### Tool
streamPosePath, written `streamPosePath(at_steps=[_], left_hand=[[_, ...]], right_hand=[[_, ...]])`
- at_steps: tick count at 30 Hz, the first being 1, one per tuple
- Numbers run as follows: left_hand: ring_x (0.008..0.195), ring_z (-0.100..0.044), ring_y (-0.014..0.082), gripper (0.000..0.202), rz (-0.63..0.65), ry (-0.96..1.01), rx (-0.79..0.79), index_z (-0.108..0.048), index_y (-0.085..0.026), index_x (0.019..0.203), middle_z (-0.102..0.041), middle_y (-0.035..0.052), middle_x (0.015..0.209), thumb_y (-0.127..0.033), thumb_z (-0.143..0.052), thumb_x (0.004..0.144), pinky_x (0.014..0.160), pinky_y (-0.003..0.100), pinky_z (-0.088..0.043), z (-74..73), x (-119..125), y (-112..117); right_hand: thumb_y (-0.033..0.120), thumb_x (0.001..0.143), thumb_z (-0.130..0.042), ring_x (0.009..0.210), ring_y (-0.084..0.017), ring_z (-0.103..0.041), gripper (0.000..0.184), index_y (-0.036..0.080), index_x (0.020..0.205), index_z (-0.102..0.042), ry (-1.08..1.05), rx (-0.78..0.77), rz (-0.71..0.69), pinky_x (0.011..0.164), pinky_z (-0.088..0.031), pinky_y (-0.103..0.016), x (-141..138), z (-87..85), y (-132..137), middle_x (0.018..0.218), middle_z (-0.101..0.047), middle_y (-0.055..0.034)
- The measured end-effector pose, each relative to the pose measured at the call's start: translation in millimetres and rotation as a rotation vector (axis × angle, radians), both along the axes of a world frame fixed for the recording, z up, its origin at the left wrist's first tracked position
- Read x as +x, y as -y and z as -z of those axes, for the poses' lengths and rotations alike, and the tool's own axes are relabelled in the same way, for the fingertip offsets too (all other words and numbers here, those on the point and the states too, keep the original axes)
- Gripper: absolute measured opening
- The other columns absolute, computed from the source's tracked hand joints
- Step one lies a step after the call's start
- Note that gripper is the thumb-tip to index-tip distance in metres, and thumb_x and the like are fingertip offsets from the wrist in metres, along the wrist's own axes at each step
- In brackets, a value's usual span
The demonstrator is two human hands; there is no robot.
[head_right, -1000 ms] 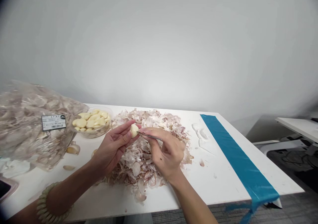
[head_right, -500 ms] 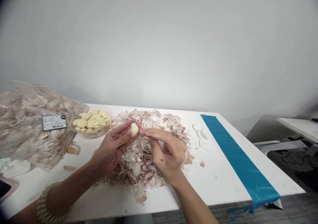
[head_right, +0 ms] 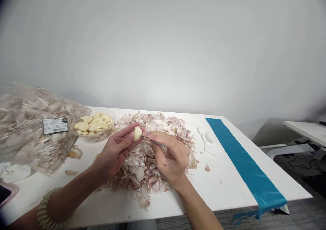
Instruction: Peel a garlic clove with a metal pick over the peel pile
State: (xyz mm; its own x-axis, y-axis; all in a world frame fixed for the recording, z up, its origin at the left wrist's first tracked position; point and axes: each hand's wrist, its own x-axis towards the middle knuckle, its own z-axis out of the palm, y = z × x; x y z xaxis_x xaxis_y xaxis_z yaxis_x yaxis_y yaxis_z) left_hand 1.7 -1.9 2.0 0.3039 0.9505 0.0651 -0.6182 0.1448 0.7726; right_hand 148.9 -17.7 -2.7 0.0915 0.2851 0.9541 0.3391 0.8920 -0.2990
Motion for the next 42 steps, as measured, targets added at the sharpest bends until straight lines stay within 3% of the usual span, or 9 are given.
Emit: streamPosePath(at_steps=[14, 22, 30, 35, 42], left_hand=[[0.101, -0.064, 0.0169, 0.029, 0.011, -0.037, 0.008, -0.07, -0.02, 0.103, -0.072, 0.0054, 0.102, -0.02, -0.07, 0.074, 0.097, 0.029, -0.048, 0.1, -1.2, -0.1], [0.098, -0.065, 0.0149, 0.029, 0.011, -0.049, 0.013, -0.07, -0.019, 0.102, -0.073, 0.0046, 0.098, -0.019, -0.07, 0.074, 0.092, 0.024, -0.051, 0.2, -0.5, 0.5], [0.095, -0.066, 0.0149, 0.029, 0.039, -0.051, 0.019, -0.069, -0.02, 0.105, -0.073, 0.0052, 0.101, -0.019, -0.068, 0.076, 0.093, 0.026, -0.05, 1.7, -0.9, -0.3], [0.1, -0.064, 0.0157, 0.028, 0.026, -0.044, 0.014, -0.07, -0.021, 0.103, -0.072, 0.004, 0.102, -0.02, -0.069, 0.075, 0.094, 0.026, -0.05, 1.6, -0.5, -0.2], [0.104, -0.063, 0.0184, 0.031, 0.014, -0.043, 0.001, -0.067, -0.018, 0.106, -0.072, 0.0072, 0.101, -0.021, -0.068, 0.076, 0.098, 0.029, -0.047, 1.2, -0.2, -0.1]], right_hand=[[-0.005, 0.073, -0.06, 0.083, -0.02, -0.07, 0.041, 0.025, 0.1, -0.066, -0.029, -0.041, 0.0, 0.068, -0.061, -0.038, -0.9, 0.5, 0.6, 0.088, -0.073, 0.0006], [-0.004, 0.074, -0.06, 0.08, -0.02, -0.07, 0.034, 0.022, 0.096, -0.066, -0.049, -0.085, 0.002, 0.065, -0.061, -0.036, -0.4, -1.0, 2.5, 0.086, -0.073, -0.0009], [0.002, 0.075, -0.063, 0.078, -0.02, -0.07, 0.025, 0.021, 0.091, -0.066, -0.123, -0.115, 0.097, 0.067, -0.061, -0.037, -0.6, 1.2, 2.1, 0.084, -0.073, -0.0017], [0.001, 0.075, -0.063, 0.078, -0.019, -0.069, 0.028, 0.021, 0.094, -0.065, -0.085, -0.109, 0.047, 0.067, -0.061, -0.036, -1.9, -0.8, 3.0, 0.085, -0.072, -0.0019], [0.005, 0.076, -0.063, 0.075, -0.019, -0.068, 0.022, 0.021, 0.09, -0.065, -0.16, -0.084, 0.13, 0.065, -0.059, -0.035, -5.1, -2.4, 1.7, 0.082, -0.07, -0.0019]])
